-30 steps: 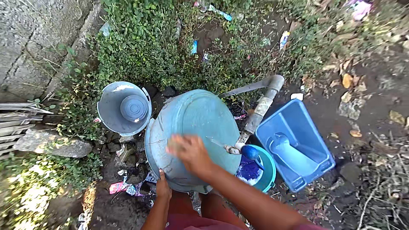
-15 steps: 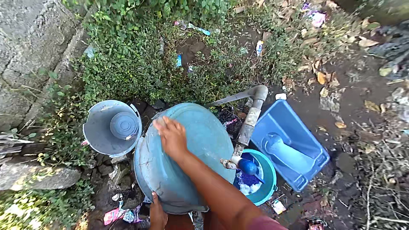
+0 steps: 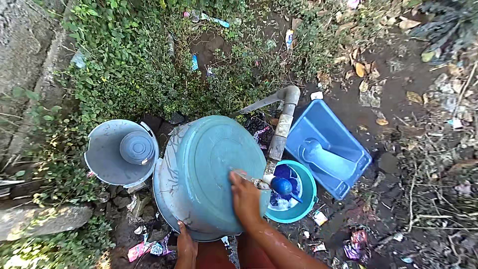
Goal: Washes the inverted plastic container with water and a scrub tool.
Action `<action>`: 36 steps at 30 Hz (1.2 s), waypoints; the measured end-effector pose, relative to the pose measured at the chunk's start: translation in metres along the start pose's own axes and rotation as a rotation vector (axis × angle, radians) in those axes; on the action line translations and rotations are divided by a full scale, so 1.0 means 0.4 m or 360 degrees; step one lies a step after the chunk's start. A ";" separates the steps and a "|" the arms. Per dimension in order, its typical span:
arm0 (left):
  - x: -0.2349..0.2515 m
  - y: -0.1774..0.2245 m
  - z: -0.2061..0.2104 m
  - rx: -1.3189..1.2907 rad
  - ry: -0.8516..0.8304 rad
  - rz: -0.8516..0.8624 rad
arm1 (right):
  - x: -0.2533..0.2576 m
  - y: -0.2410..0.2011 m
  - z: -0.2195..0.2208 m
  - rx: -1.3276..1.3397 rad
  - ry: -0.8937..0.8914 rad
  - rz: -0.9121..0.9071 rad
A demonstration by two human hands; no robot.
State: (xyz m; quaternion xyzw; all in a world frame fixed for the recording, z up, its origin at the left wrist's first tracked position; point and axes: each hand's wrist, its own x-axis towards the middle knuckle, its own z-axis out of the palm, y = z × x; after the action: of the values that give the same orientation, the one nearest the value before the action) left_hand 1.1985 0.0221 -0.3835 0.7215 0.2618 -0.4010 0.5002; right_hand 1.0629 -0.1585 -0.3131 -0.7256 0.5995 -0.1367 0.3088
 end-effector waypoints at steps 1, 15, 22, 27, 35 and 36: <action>-0.001 0.001 -0.002 0.0012 -0.0011 0.0001 | 0.024 -0.059 0.010 0.0073 -0.0059 -0.0206; -0.032 0.022 0.004 -0.0130 -0.0161 -0.0010 | 0.032 -0.221 0.016 0.0301 -0.0341 -0.0570; -0.062 0.030 0.031 -0.0222 -0.0120 -0.0021 | 0.001 0.359 -0.153 -0.0007 -0.0254 0.0395; -0.074 0.040 0.068 -0.0111 -0.0035 0.0067 | 0.005 0.202 -0.120 -0.0002 -0.0261 0.0479; -0.050 -0.021 0.015 0.0022 0.0118 0.0100 | 0.231 -0.112 0.054 0.0320 -0.0296 -0.0670; -0.038 -0.028 -0.003 0.0020 0.0137 0.0093 | 0.310 -0.091 0.087 0.0258 -0.0220 -0.0686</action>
State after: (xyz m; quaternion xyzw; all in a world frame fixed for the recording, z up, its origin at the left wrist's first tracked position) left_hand 1.1819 0.0276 -0.3762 0.7485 0.2593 -0.3563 0.4955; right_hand 1.1415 -0.2638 -0.3389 -0.8174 0.3952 -0.1971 0.3701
